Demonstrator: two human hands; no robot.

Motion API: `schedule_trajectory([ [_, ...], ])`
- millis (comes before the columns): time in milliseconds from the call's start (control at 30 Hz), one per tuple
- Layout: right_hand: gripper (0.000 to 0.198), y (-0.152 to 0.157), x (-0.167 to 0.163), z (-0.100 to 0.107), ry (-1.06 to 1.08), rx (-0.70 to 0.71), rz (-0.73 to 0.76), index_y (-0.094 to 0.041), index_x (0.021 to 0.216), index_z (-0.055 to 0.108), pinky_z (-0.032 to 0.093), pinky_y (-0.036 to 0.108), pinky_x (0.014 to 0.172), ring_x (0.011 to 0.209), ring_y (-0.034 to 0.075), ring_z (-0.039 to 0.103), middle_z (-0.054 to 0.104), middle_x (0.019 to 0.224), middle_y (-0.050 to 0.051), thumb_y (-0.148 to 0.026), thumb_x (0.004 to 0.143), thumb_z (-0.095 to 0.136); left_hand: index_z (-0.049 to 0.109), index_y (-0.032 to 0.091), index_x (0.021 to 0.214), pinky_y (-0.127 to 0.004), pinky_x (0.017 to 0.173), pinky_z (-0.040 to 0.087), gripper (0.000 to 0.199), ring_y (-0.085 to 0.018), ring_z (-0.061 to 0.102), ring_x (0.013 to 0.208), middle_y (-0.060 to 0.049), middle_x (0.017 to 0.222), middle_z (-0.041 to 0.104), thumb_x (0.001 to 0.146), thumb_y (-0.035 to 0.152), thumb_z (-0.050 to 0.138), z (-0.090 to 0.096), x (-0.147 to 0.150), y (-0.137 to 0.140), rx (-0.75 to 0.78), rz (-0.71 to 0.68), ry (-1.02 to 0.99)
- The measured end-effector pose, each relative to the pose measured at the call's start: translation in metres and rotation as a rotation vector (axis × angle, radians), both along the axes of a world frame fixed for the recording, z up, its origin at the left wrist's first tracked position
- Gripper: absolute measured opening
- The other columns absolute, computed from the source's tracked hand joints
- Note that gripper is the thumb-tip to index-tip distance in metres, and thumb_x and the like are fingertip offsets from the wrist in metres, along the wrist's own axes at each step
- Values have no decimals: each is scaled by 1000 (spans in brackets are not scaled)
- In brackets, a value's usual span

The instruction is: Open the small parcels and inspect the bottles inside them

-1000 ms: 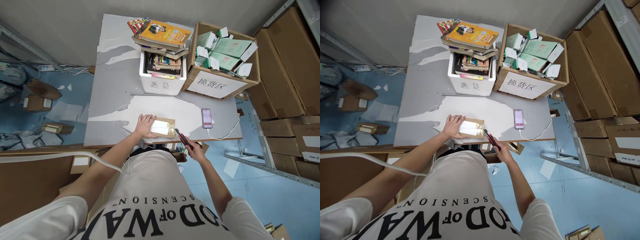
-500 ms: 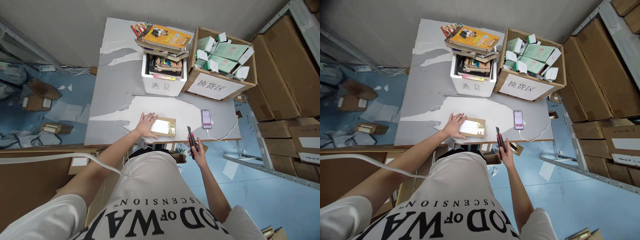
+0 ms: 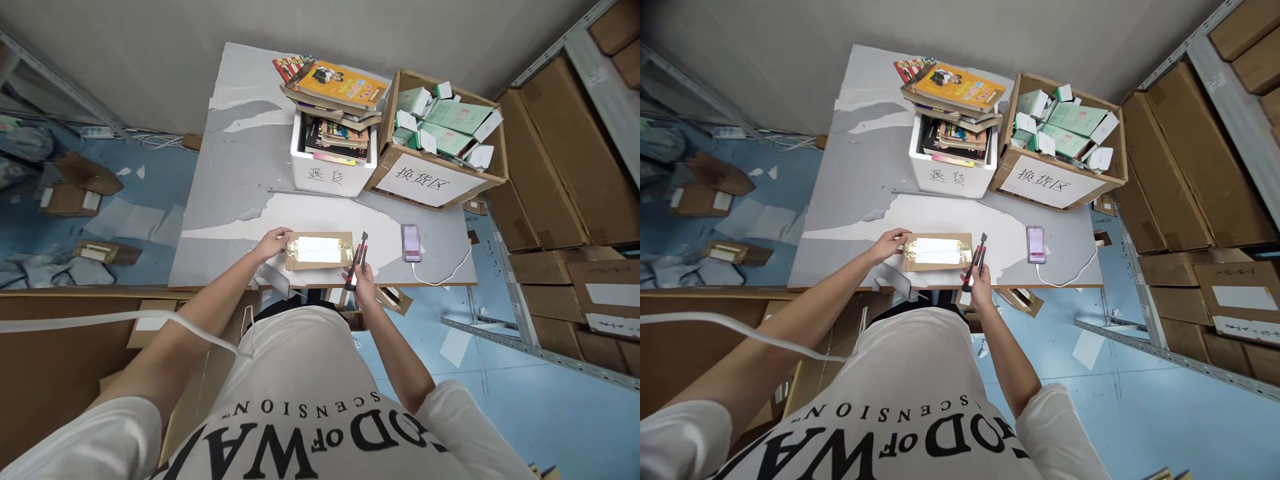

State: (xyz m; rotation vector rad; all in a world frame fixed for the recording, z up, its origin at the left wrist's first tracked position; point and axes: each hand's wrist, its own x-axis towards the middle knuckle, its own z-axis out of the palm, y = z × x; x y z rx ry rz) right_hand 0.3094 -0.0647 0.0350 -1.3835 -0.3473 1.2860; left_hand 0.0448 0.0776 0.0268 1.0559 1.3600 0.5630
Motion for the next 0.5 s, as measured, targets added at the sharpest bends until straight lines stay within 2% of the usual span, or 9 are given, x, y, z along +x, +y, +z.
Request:
schedule_trajectory([
  [133,39,58,21,-2,-166,59,120,-24,97,45,56,31,69,67,11,60,59,82,-3,-48,73,65,67,17,95,-36,76,56,50,-19,63,85,-6,97,65,59,51,75,2,-4,-31,28,113,-82],
  [233,38,112,27,-2,-283,122,270,-23,98,46,53,29,62,62,10,56,57,78,-4,-49,75,61,68,15,91,-36,79,54,52,-21,65,83,-8,91,68,57,54,75,-3,-3,-59,80,183,-38],
  [333,35,156,22,-3,-360,125,403,-22,97,48,50,27,59,62,10,53,57,77,-3,-47,76,61,69,15,89,-36,83,52,52,-24,66,88,-10,92,70,58,56,74,-7,4,-82,140,259,35],
  [500,29,193,3,-12,-452,144,487,-21,99,49,49,28,63,67,12,53,58,79,-1,-42,80,57,68,13,93,-36,83,52,52,-24,66,92,-12,97,70,61,53,73,-10,15,-98,143,351,39],
])
